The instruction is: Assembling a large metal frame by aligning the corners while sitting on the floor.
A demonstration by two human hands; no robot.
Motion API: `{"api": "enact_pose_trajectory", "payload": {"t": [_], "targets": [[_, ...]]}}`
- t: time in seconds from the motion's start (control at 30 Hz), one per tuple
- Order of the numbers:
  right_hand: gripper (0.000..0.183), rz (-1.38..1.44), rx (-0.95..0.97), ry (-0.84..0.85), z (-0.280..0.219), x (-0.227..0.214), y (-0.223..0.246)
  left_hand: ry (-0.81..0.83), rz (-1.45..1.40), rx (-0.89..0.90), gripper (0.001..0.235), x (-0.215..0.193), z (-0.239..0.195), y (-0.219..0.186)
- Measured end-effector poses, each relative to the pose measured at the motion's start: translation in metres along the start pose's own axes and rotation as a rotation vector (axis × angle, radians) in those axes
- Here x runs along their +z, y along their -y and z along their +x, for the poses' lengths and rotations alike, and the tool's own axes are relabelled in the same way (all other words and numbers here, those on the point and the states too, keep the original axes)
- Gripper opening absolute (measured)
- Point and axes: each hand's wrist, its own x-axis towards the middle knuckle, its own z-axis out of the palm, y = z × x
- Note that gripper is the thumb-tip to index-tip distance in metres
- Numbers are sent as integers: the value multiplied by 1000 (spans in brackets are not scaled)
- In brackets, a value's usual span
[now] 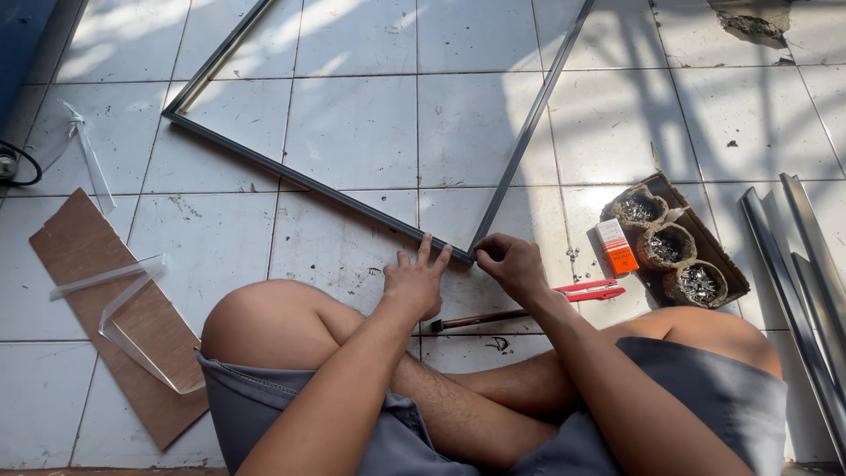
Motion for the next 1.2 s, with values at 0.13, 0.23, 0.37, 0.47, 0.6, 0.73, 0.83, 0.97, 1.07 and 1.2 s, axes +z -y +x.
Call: {"api": "enact_pose_trajectory", "payload": {"t": [0.13,0.23,0.37,0.47,0.6,0.73,0.83,0.97,1.07,1.2], "targets": [[17,10,-4,14,-2,0,-9,53,-20,17,79,-3,-5,-5],[14,22,-62,11,3,5,-21,80,4,25,85,7,4,-3],[13,-6,-184,-35,9,8,-28,102,-16,29,86,4,6,-2],[10,-19,-252,-41,9,10,-36,103,-26,24,86,4,5,-3],[7,-5,-219,-27,13,12,-45,84,-34,30,87,9,10,-1],[7,-12,-225,-28,12,15,-49,79,-35,31,87,9,8,-2],[8,7,-217,-22,11,14,-48,75,-37,30,87,8,7,-1],[9,33,-207,-13,10,14,-49,70,-36,34,87,9,7,-1],[14,6,-238,-1,9,10,-43,74,-38,32,87,8,8,-1],[28,-103,-310,2,4,9,-34,78,-40,28,87,8,7,-1]]}}
